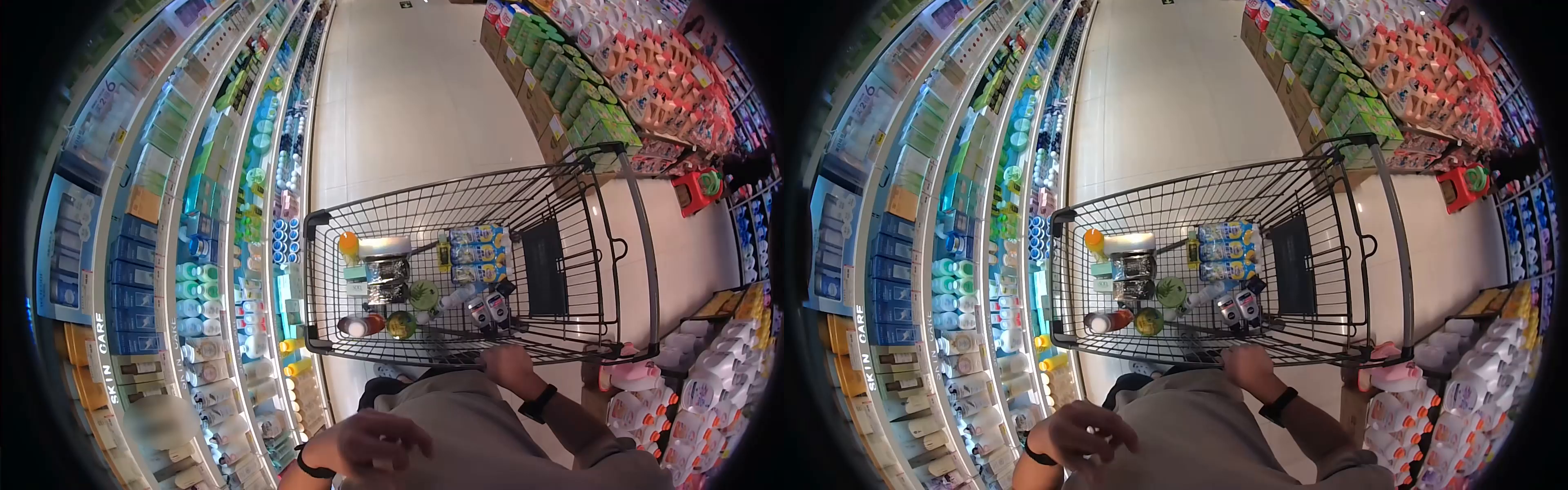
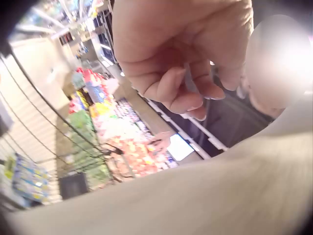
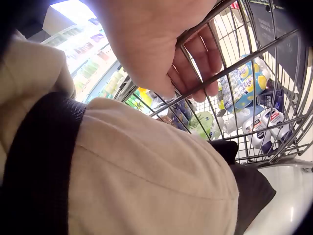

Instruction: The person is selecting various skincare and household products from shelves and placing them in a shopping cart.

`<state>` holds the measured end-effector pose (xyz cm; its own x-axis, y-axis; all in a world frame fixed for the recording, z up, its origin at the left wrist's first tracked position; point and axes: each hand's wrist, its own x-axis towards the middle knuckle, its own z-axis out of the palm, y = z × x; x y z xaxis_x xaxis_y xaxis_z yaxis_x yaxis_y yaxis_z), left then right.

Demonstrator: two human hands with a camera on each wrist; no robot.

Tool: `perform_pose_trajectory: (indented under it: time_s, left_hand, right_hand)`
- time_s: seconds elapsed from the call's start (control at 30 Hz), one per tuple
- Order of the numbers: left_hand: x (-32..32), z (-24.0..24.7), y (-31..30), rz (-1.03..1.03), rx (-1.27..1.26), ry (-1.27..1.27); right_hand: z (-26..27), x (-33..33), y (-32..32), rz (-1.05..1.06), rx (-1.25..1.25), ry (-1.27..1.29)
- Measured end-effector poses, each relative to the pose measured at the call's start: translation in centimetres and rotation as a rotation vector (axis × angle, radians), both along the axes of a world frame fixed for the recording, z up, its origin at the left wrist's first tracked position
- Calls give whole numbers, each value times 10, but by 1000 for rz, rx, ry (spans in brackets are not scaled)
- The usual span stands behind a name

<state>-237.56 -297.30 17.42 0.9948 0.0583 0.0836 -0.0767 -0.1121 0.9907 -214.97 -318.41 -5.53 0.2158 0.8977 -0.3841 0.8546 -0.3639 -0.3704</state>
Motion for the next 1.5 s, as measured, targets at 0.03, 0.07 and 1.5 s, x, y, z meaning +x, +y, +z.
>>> perform_pose_trajectory:
  time_s: [0.03,0.07,1.5]
  left_hand:
    - [11,12,-3,-90,-118,-137]
    - [20,19,-8,-129,-214,-245]
    - [-116,53,104,-355,-990,-952]
  right_hand:
    - [-2,-2,1,-8,47,-13]
    - [1,-1,3,2,-18,-3]
    - [-11,-50,97,75,51,-298]
